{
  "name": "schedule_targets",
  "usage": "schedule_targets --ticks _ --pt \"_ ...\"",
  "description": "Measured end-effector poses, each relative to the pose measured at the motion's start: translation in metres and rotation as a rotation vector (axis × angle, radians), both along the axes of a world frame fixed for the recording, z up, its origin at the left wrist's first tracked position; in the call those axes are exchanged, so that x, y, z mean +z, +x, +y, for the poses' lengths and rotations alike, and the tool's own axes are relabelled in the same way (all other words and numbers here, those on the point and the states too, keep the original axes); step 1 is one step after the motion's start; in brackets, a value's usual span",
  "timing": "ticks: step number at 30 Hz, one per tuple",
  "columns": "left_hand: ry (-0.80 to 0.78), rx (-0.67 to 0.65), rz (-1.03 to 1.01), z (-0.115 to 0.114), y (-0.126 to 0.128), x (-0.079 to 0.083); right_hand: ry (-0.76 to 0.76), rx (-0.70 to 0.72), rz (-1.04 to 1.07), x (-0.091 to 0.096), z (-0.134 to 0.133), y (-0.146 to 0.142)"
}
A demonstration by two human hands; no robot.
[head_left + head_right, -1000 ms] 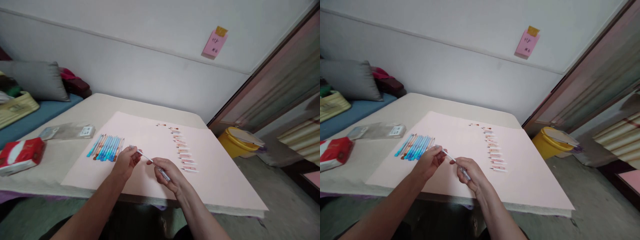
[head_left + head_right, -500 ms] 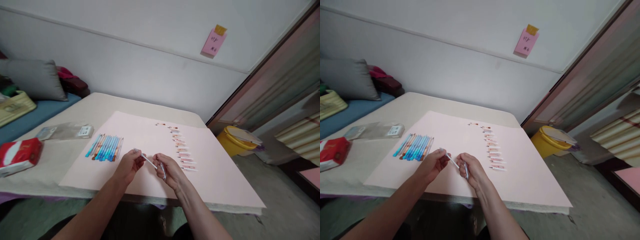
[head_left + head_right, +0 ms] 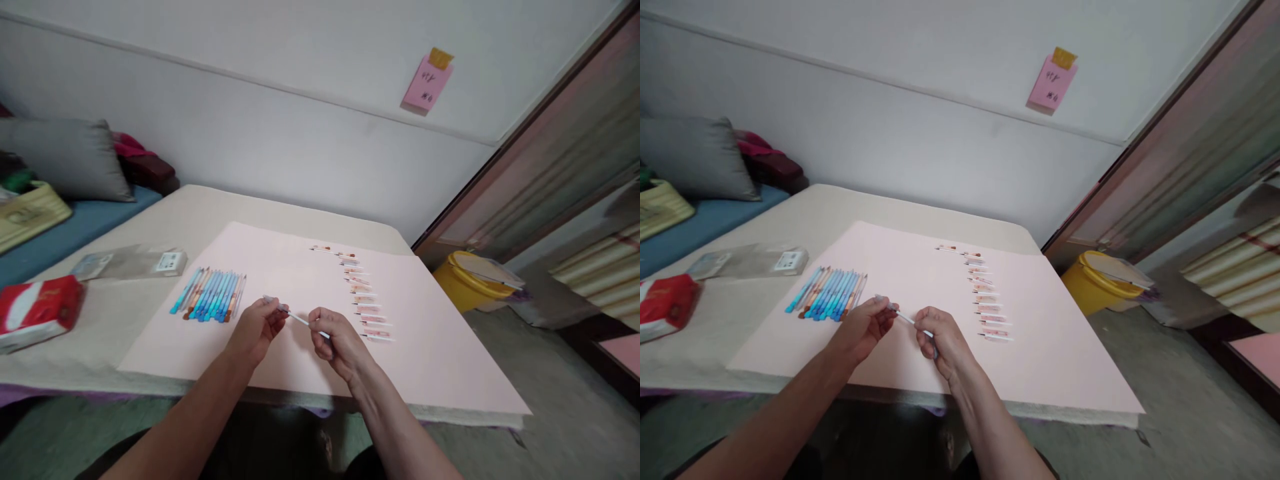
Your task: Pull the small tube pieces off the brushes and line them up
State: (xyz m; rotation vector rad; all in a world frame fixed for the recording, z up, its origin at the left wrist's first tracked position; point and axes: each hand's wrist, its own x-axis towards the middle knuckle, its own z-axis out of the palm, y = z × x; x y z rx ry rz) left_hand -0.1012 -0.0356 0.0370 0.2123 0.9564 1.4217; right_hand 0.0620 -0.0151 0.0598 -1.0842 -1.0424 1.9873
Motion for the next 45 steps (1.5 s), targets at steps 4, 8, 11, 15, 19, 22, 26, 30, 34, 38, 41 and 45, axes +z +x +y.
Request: schedule_targets --ticks 4,8,11,15,19,22,26,30,34,38,41,45 --pt "-0.023 0.037 -0.028 0.003 -0.005 -0.002 0.012 -0.004 0.031 0.001 0.002 0.004" --pt "-0.040 0.075 -0.052 0.004 -0.009 -0.003 0.027 0.016 0.066 0.001 0.006 0.009" --pt "-0.034 0.094 -0.059 0.005 -0.011 -0.004 0.046 0.015 0.076 0.002 0.008 0.013" --pt "-0.018 0.033 -0.031 0.002 -0.008 -0.003 0.106 0.023 0.035 0.005 0.009 0.015" --pt "0.021 -0.105 0.033 -0.004 0.003 0.001 0.225 0.074 -0.081 0.004 0.009 0.013" --pt "0.033 -0.179 0.064 -0.007 0.010 0.002 0.310 0.082 -0.176 0.001 0.009 0.011" --pt "0.042 -0.201 0.065 -0.010 0.015 -0.001 0.384 0.099 -0.279 -0.001 0.007 0.009" --pt "0.024 -0.211 0.057 -0.010 0.018 -0.005 0.451 0.122 -0.390 -0.003 0.007 0.008" --pt "0.022 -0.200 0.038 -0.010 0.020 -0.009 0.546 0.147 -0.494 -0.007 0.008 0.008" --pt "0.014 -0.180 0.012 -0.009 0.020 -0.012 0.652 0.143 -0.572 -0.011 0.008 0.009" --pt "-0.005 -0.175 0.016 -0.010 0.021 -0.012 0.718 0.141 -0.606 -0.010 0.007 0.009" --pt "-0.017 -0.162 0.021 -0.010 0.022 -0.010 0.781 0.147 -0.661 -0.007 0.004 0.008"
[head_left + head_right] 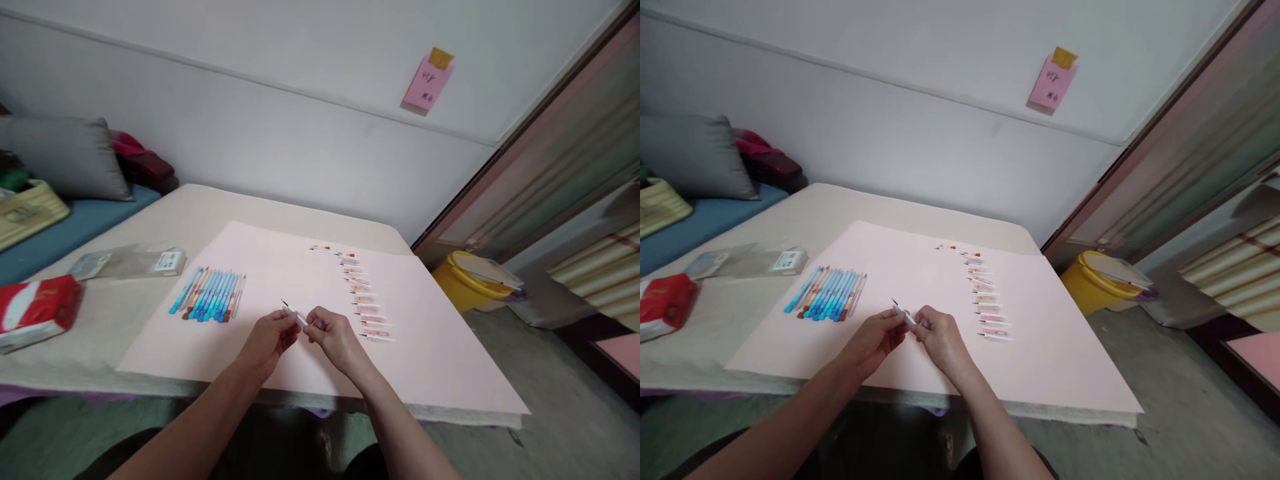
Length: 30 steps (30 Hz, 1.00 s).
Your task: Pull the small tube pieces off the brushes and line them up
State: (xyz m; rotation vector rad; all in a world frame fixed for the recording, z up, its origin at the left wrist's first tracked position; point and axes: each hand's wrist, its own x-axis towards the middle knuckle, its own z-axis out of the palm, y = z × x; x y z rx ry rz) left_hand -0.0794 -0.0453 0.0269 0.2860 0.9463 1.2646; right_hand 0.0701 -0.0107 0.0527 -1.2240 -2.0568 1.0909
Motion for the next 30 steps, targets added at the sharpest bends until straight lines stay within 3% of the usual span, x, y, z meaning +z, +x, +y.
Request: schedule_targets --ticks 9,22,30 --pt "-0.045 0.064 0.013 -0.003 0.005 0.000 0.182 -0.017 -0.215 -0.005 -0.002 -0.004" --pt "-0.068 0.088 0.021 0.000 0.003 -0.007 0.280 0.029 -0.296 -0.008 0.001 -0.005" --pt "-0.136 0.094 0.048 0.000 0.003 -0.010 0.369 0.086 -0.628 -0.007 -0.002 -0.008"
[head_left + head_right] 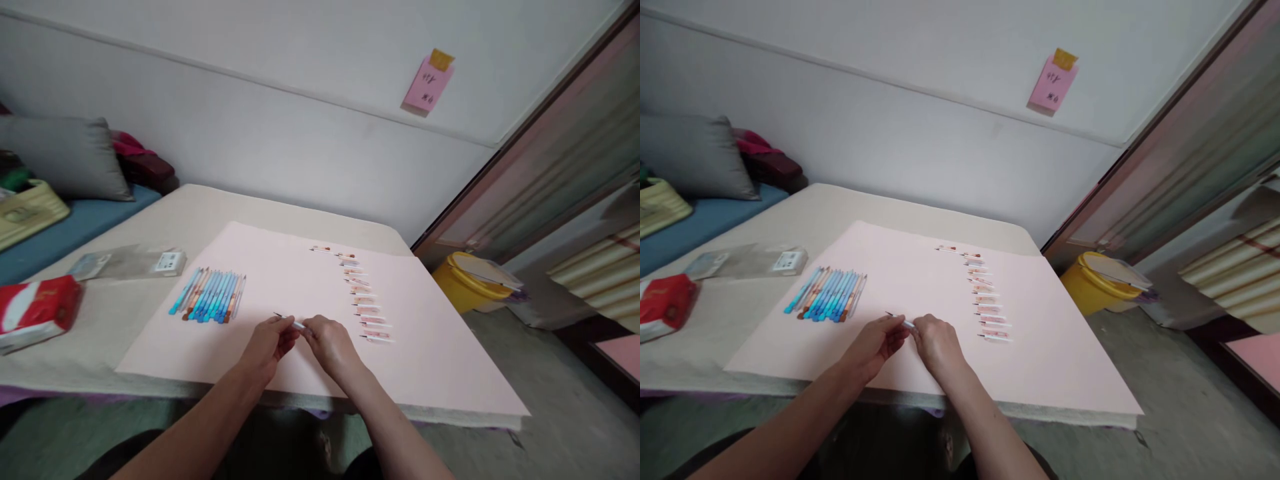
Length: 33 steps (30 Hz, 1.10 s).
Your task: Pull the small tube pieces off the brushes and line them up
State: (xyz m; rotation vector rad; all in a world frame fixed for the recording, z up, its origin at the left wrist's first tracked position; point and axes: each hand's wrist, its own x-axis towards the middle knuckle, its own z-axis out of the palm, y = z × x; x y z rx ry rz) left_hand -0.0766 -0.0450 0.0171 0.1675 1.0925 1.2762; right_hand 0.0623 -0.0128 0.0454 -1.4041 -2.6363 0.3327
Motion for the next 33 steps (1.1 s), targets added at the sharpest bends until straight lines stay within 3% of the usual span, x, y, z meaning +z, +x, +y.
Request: schedule_targets --ticks 6,19,23,33 --pt "-0.021 0.018 0.007 0.001 0.000 -0.003 0.060 0.021 -0.166 -0.003 -0.003 -0.004" --pt "-0.070 0.021 -0.010 0.001 -0.001 0.000 0.075 0.000 -0.172 -0.012 0.015 0.005" --pt "-0.088 0.006 -0.032 -0.001 -0.004 0.006 0.019 -0.079 -0.189 -0.019 0.051 0.011" --pt "-0.125 -0.030 -0.098 0.007 -0.009 0.005 0.002 -0.224 -0.187 -0.044 0.192 0.020"
